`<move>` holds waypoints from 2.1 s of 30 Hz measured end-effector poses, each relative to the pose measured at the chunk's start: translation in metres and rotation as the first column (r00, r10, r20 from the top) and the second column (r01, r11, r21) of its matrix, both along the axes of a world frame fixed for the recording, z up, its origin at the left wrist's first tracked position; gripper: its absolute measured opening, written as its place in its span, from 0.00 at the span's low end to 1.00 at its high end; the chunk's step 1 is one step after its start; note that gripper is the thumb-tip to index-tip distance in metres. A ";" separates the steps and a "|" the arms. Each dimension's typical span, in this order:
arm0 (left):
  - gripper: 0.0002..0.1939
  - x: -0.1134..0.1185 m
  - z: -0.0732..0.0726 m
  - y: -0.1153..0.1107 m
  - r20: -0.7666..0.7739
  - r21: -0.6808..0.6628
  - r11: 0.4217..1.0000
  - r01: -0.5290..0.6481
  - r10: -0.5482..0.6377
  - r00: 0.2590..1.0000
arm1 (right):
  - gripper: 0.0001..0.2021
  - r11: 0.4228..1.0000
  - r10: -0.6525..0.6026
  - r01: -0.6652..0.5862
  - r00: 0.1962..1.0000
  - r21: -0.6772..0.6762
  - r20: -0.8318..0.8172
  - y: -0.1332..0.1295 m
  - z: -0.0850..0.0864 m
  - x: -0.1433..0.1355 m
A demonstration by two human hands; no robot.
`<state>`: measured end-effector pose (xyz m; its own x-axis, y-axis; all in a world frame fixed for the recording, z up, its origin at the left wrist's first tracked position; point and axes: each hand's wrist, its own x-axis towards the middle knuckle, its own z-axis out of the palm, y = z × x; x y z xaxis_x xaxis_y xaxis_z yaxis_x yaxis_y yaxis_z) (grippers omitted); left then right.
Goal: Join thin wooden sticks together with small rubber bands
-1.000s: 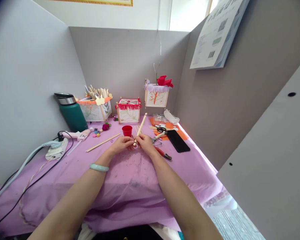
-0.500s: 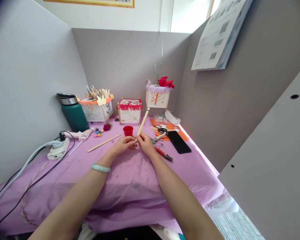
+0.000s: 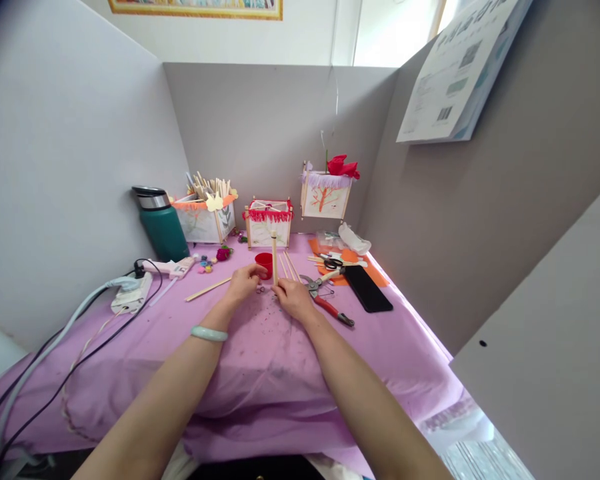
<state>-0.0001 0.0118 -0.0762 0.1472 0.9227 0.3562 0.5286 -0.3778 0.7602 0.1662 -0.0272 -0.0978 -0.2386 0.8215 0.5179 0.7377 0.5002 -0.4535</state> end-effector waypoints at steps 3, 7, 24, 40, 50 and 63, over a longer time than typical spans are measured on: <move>0.18 -0.017 0.007 0.007 -0.152 0.045 0.956 -0.288 0.292 0.944 | 0.14 1.000 -0.006 0.006 0.999 0.018 -0.040 -0.004 0.003 -0.001; 0.17 -0.048 0.019 0.013 -0.478 -0.014 0.860 -0.510 0.442 0.759 | 0.16 0.999 0.046 -0.045 0.997 0.015 -0.064 -0.012 0.011 -0.002; 0.14 -0.068 0.007 0.013 -0.490 0.020 0.834 -0.552 0.489 0.721 | 0.14 0.998 0.030 -0.043 0.960 0.038 0.278 -0.021 0.013 -0.006; 0.10 -0.024 0.039 -0.014 0.922 -0.023 0.921 0.390 -0.132 0.365 | 0.15 0.980 -0.126 0.117 0.991 0.162 0.047 -0.016 0.015 -0.006; 0.12 0.000 0.017 -0.020 0.898 -0.080 0.820 0.567 -0.189 0.398 | 0.11 0.988 0.110 -0.117 0.991 -0.103 -0.072 -0.013 0.004 -0.027; 0.19 -0.005 0.017 -0.023 0.660 -0.030 0.922 0.386 -0.272 0.701 | 0.11 0.972 0.194 -0.193 0.981 -0.134 -0.009 -0.017 0.009 -0.021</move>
<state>-0.0055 -0.0113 -0.0591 0.2457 0.9089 0.3369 -0.2316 -0.2824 0.9309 0.1449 -0.0439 -0.0885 -0.4018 0.8212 0.4052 0.6346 0.5687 -0.5233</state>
